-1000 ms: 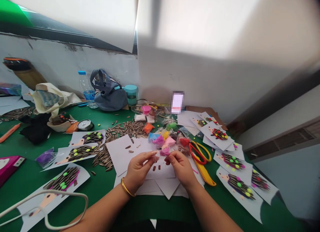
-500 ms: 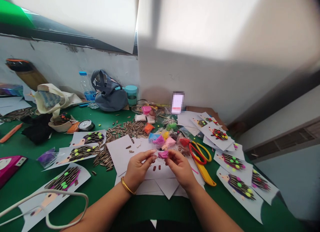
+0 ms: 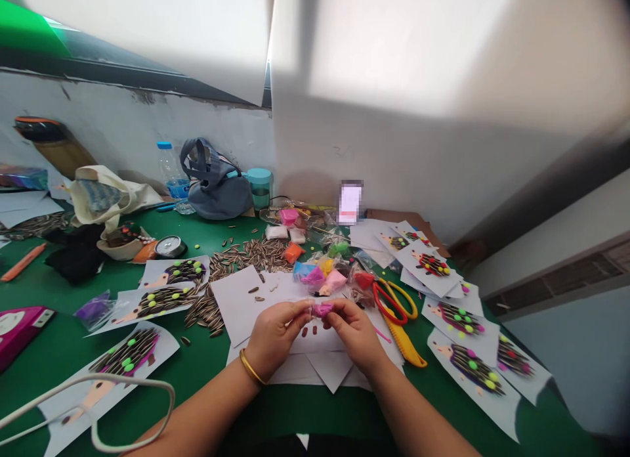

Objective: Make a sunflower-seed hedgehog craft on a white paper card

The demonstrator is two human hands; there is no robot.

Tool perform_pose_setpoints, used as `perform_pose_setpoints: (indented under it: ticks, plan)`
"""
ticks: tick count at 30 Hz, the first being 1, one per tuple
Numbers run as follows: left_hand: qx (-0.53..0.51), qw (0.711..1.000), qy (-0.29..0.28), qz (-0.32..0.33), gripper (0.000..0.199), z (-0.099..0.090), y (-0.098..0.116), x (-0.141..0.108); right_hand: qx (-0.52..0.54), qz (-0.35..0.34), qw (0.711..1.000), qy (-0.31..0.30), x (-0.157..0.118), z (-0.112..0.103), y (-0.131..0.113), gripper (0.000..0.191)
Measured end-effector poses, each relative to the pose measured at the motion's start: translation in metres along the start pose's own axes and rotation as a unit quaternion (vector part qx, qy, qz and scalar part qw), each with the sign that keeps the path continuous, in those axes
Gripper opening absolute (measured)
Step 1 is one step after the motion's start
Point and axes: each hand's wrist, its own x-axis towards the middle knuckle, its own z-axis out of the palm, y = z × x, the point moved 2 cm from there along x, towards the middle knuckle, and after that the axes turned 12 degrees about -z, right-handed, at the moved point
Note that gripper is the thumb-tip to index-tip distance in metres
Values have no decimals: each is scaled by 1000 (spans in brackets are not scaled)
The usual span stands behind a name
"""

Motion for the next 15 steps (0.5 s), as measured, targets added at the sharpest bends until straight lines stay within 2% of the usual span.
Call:
perform_pose_setpoints:
  ticks: [3, 6, 9, 12, 15]
  plan:
    - [-15, 1000, 4, -8, 24, 0, 0, 0, 0, 0, 1000, 12, 0, -3, 5, 22]
    - [-48, 998, 27, -25, 22, 0, 2, -1, 28, 1, 998, 55, -1, -6, 13, 23]
    - [-108, 992, 19, -64, 15, 3, 6, -3, 82, 20, 992, 92, -1, -6, 19, 24]
    - [-174, 979, 14, -104, 9, 8, 8, -6, 103, 42, 988, 104, -1, -5, 21, 27]
    - [-191, 973, 59, -118, 33, 10, 9, -7, 87, 41, 991, 98, -1, -6, 23, 27]
